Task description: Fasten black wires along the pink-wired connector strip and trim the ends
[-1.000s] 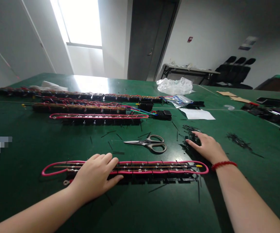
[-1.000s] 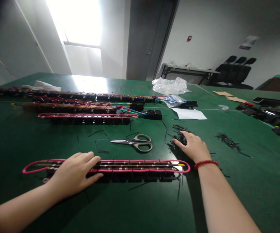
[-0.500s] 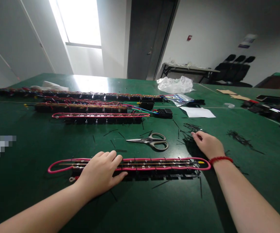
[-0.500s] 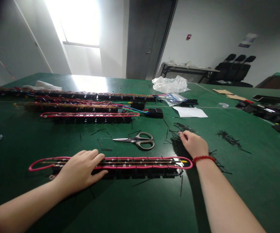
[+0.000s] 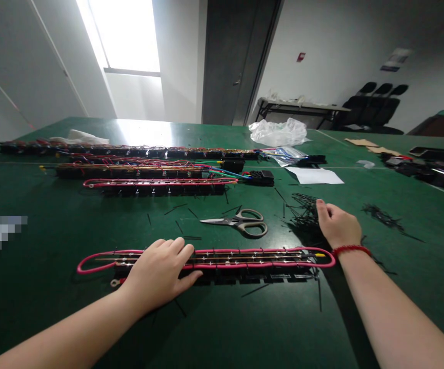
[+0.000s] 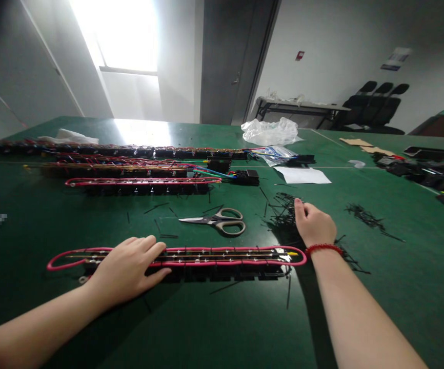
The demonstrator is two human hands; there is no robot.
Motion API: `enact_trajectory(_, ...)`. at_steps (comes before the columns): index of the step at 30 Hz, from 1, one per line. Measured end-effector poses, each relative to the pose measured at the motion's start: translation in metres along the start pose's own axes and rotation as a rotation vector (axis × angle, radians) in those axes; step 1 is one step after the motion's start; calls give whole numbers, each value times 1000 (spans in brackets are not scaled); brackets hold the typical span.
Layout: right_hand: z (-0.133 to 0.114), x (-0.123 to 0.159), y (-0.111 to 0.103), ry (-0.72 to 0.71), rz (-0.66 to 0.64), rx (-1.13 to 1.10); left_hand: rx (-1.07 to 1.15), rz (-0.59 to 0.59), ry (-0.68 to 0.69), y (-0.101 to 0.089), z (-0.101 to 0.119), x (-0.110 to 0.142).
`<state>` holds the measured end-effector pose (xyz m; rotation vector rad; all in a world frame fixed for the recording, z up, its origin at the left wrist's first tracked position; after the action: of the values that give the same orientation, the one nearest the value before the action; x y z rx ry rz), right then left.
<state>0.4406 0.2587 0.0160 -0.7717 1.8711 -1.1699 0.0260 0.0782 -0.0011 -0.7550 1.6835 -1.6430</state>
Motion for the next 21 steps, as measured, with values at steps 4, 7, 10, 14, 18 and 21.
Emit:
enact_trajectory(4,8,-4,0,66,-8,-82,13,-5,-7,1,-1,0)
enact_trajectory(7,13,-6,1,89,-20,-134,7,1,-1,0,0,0)
enact_trajectory(10,14,-7,-2,97,-17,-185,-6,7,1,-1,0,0)
enact_trajectory(14,16,-4,-10,139,36,-286,-13,7,6,-2,1,0)
enact_trajectory(18,23,-5,-14,196,97,-380,-14,7,10,-2,1,0)
enact_trajectory(21,28,-8,-12,201,116,-409,-17,8,12,-2,1,0)
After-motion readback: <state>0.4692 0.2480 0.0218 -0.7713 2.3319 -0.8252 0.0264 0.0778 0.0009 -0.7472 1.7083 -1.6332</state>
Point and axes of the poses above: each hand's wrist, its own x-axis away from the middle knuckle, its own y-axis out of the palm, z = x × y, the point moved 7 cm from there along -x, towards the middle knuckle, and after that the axes turned 15 degrees about y, right-handed, at the moved point
